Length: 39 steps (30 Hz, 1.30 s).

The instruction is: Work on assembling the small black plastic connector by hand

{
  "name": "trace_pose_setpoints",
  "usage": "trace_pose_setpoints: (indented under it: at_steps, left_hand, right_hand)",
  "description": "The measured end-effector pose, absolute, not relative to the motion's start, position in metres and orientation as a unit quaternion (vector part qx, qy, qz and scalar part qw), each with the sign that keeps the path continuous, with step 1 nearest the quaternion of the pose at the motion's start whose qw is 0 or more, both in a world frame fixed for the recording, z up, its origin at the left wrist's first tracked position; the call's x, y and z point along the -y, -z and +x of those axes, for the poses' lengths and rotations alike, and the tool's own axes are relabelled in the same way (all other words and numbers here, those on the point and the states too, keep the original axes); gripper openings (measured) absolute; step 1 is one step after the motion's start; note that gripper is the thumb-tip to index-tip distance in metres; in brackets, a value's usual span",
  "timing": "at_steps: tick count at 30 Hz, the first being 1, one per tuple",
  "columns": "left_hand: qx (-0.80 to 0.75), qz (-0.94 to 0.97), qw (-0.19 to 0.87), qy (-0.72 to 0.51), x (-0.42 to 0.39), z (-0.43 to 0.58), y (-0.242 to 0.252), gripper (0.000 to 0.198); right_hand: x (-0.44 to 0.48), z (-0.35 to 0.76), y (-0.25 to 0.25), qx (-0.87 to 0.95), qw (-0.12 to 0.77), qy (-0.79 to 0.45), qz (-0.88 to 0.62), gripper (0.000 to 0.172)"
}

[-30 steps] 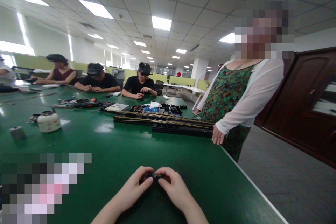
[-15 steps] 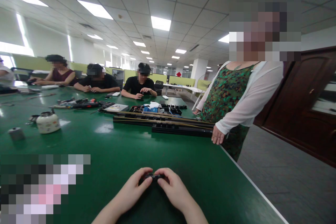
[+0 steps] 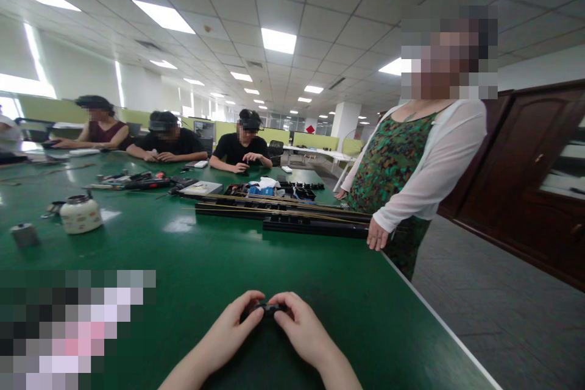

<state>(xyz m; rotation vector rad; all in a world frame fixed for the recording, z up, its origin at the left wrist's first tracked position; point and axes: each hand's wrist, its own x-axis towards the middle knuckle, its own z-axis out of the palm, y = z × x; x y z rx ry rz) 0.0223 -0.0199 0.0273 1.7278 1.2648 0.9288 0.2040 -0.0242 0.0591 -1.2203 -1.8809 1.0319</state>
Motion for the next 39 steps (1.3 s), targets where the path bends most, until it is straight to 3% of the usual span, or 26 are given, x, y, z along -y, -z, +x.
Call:
trace_pose_setpoints:
  at_steps: [9,23,39]
  left_hand:
    - [-0.512,0.687,0.371,-0.358,0.020,0.021,-0.026,0.030]
    - [-0.540,0.717,0.285,-0.335,0.019,0.019,-0.025,0.027]
    - [-0.544,0.732,0.243,-0.331,0.020,0.018,-0.026,0.030]
  right_hand:
    - [0.023,0.205,-0.055,0.697,0.349,-0.411,-0.473,0.034]
    - [0.018,0.204,-0.047,0.693,0.339,-0.385,-0.506,0.025]
    - [0.017,0.204,-0.045,0.709,0.302,-0.320,-0.551,0.032]
